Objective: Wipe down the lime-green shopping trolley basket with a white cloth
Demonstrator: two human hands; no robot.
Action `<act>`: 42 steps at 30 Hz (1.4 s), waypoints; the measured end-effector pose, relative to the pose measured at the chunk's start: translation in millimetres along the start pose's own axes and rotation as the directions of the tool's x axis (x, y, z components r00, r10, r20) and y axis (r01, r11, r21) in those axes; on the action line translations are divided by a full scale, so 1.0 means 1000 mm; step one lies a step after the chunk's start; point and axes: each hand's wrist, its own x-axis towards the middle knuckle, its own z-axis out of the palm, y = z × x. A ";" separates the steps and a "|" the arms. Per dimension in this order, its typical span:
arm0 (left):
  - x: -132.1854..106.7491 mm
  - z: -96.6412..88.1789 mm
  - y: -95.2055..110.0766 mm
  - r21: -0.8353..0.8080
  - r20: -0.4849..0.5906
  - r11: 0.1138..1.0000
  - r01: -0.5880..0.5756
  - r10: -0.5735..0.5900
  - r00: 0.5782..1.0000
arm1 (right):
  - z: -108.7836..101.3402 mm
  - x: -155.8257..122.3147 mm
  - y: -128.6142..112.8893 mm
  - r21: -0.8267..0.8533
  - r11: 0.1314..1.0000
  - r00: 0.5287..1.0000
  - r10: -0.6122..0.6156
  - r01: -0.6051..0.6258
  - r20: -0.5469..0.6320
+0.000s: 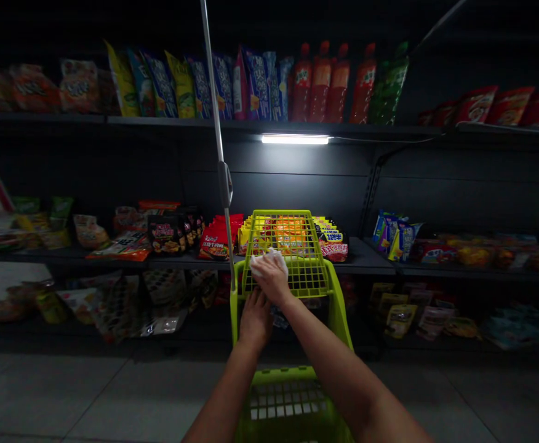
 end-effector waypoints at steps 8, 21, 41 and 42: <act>0.004 -0.006 -0.013 -0.155 -0.153 0.985 0.074 -0.098 0.983 | -0.089 -0.052 0.067 -0.198 0.970 0.957 -0.082 0.141 0.279; 0.011 -0.001 -0.017 -0.301 -0.271 0.952 0.064 -0.149 0.951 | -0.002 -0.040 -0.026 -0.081 0.970 0.931 -0.195 0.230 0.310; 0.015 0.005 0.001 0.069 0.072 0.994 0.088 -0.093 0.993 | -0.023 0.018 0.015 -0.164 0.930 0.908 -0.265 0.330 0.323; 0.014 0.004 -0.002 0.066 0.072 0.993 0.097 -0.101 0.992 | -0.027 0.016 0.023 -0.148 0.915 0.882 -0.302 0.374 0.361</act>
